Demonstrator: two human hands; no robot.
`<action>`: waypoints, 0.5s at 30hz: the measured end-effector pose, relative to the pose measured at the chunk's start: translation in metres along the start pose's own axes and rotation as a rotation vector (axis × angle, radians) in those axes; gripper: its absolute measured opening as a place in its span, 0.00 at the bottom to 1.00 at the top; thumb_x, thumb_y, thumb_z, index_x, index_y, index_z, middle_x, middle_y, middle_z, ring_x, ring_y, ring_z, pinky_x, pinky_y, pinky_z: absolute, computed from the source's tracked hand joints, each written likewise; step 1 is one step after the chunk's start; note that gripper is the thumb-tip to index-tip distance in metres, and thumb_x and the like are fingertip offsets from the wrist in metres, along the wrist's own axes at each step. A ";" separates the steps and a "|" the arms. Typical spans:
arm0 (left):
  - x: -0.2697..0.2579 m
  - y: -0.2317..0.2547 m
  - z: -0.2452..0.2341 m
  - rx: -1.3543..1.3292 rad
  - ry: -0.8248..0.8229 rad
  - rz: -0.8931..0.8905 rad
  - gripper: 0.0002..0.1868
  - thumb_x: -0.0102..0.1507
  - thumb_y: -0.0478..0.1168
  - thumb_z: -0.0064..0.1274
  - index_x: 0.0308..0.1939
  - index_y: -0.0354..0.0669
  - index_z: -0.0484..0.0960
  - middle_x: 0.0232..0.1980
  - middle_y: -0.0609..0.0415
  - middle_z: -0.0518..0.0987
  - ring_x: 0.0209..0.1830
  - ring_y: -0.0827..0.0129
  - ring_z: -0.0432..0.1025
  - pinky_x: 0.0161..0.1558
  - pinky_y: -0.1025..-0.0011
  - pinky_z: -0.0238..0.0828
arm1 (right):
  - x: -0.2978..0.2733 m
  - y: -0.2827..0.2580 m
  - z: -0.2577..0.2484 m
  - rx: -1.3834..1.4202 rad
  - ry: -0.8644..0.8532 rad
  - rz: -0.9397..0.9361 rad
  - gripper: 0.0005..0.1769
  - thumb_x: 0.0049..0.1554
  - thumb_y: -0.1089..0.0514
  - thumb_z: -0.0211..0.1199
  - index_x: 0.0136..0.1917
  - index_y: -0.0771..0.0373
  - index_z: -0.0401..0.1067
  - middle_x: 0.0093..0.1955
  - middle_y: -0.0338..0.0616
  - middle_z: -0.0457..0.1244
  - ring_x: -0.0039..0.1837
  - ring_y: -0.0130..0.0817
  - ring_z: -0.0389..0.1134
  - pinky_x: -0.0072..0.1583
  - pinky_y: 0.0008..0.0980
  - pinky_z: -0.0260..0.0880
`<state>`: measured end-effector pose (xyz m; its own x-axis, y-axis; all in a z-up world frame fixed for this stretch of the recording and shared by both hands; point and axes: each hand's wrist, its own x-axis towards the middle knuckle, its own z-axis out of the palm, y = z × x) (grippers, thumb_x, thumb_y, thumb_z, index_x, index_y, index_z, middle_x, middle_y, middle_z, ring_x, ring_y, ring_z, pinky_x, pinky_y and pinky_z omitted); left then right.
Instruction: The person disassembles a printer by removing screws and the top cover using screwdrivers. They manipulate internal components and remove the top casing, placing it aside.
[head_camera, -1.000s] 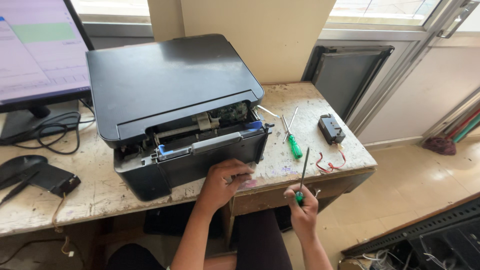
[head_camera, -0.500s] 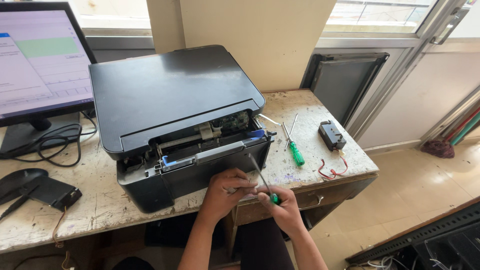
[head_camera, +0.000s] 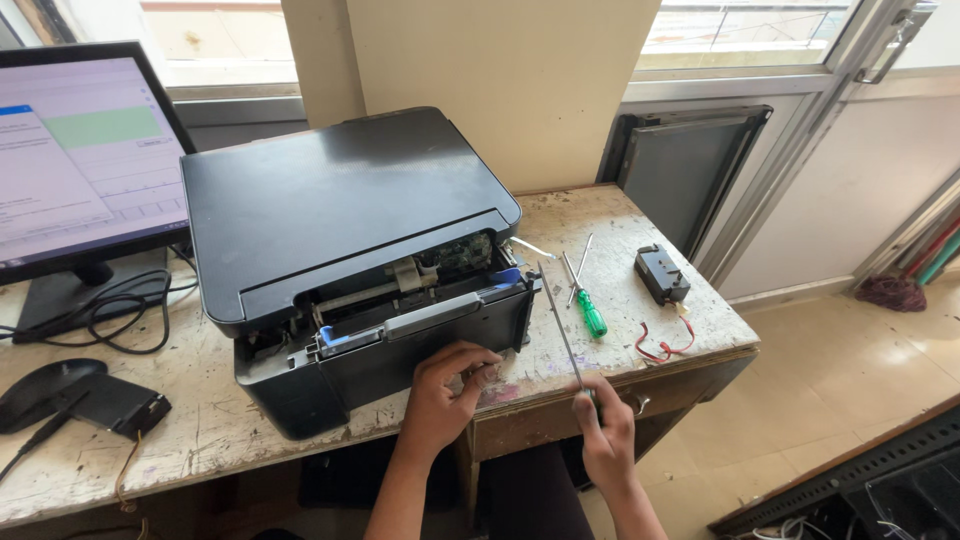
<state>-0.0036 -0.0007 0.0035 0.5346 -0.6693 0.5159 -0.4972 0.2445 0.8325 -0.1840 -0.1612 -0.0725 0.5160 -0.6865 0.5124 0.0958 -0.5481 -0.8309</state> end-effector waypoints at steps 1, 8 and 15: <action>0.000 0.001 0.000 -0.001 0.003 -0.005 0.08 0.60 0.29 0.62 0.43 0.40 0.87 0.42 0.56 0.86 0.37 0.73 0.78 0.38 0.74 0.74 | -0.007 -0.002 -0.002 -0.007 -0.009 -0.009 0.11 0.63 0.54 0.57 0.50 0.62 0.74 0.26 0.33 0.53 0.30 0.20 0.50 0.34 0.28 0.47; 0.000 0.000 0.000 0.012 0.040 0.024 0.08 0.60 0.29 0.61 0.43 0.38 0.87 0.41 0.55 0.85 0.35 0.74 0.75 0.38 0.74 0.74 | -0.051 0.002 -0.028 -0.199 -0.117 -0.202 0.14 0.61 0.59 0.60 0.58 0.66 0.75 0.46 0.49 0.72 0.47 0.37 0.75 0.49 0.32 0.72; 0.000 -0.004 0.000 -0.003 0.065 -0.029 0.07 0.61 0.30 0.60 0.44 0.38 0.86 0.43 0.54 0.86 0.40 0.73 0.79 0.43 0.74 0.77 | -0.054 -0.005 -0.057 -0.298 -0.162 -0.157 0.13 0.57 0.62 0.63 0.55 0.63 0.76 0.43 0.48 0.72 0.42 0.38 0.75 0.45 0.31 0.72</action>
<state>-0.0018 -0.0015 0.0005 0.5918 -0.6292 0.5039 -0.4792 0.2281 0.8476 -0.2609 -0.1490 -0.0838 0.6448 -0.5116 0.5678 -0.0549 -0.7720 -0.6332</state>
